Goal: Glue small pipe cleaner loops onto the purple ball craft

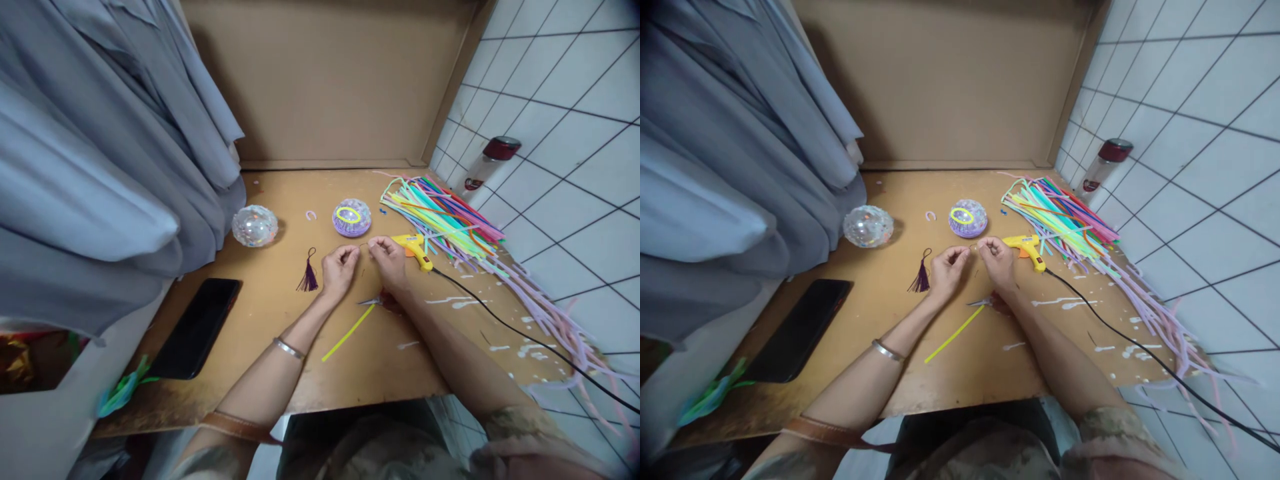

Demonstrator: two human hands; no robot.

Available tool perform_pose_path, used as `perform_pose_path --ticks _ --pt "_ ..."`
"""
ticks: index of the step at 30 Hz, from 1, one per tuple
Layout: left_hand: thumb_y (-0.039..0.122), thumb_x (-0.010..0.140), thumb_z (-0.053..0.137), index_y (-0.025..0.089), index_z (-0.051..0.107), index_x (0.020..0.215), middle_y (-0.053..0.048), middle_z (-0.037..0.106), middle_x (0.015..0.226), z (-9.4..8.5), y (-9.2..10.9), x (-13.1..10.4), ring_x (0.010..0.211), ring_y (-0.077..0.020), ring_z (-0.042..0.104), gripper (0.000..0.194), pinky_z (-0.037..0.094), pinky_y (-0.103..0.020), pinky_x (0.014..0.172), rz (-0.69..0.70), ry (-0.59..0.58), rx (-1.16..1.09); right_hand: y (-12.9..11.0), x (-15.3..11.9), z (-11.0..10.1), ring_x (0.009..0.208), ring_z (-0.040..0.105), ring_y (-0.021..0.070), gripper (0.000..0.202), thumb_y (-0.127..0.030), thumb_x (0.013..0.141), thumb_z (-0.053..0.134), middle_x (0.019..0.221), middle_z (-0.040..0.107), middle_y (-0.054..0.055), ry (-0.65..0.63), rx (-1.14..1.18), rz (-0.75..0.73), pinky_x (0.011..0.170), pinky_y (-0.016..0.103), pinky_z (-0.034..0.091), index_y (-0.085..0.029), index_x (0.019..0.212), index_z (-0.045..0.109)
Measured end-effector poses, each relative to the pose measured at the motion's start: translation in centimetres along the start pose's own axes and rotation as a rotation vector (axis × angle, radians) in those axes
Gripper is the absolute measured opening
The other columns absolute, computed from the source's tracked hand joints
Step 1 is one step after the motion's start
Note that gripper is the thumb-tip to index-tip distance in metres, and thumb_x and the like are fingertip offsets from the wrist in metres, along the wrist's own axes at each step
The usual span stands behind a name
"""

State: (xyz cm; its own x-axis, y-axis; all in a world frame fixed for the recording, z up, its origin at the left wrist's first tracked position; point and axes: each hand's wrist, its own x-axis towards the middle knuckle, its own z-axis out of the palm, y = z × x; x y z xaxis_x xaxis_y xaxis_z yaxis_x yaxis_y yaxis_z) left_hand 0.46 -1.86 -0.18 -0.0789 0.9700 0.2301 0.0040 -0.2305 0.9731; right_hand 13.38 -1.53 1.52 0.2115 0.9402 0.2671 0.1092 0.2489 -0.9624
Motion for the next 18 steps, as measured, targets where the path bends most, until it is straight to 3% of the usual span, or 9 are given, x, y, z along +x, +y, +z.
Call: perform_pose_path --ticks 5,11,18 --pt "0.032 0.077 0.071 0.016 0.075 0.080 -0.006 0.077 0.084 0.3 0.1 0.1 0.079 -0.0166 0.067 0.017 0.053 -0.027 0.076 -0.074 0.027 -0.121 0.5 -0.1 0.2 0.058 0.047 0.0118 0.029 -0.049 0.075 0.065 0.058 0.053 -0.004 -0.029 0.017 -0.002 0.057 0.026 0.041 -0.022 0.070 0.058" --pt "0.040 0.074 0.075 0.015 0.078 0.088 -0.003 0.073 0.072 0.5 -0.5 0.2 0.061 -0.0119 0.058 0.029 0.050 -0.026 0.064 -0.149 0.033 -0.191 0.9 -0.2 0.5 0.057 0.047 0.0117 0.034 -0.054 0.072 0.069 0.058 0.052 -0.005 -0.042 0.086 0.044 0.059 0.027 0.041 -0.022 0.069 0.058" --pt "0.044 0.072 0.078 0.015 0.079 0.090 -0.002 0.072 0.071 0.8 -0.9 0.3 0.061 -0.0116 0.058 0.034 0.049 -0.027 0.063 -0.184 0.019 -0.252 1.1 -0.4 0.7 0.056 0.046 0.0116 0.039 -0.058 0.071 0.072 0.057 0.052 -0.004 -0.096 0.129 0.097 0.059 0.028 0.041 -0.022 0.066 0.058"
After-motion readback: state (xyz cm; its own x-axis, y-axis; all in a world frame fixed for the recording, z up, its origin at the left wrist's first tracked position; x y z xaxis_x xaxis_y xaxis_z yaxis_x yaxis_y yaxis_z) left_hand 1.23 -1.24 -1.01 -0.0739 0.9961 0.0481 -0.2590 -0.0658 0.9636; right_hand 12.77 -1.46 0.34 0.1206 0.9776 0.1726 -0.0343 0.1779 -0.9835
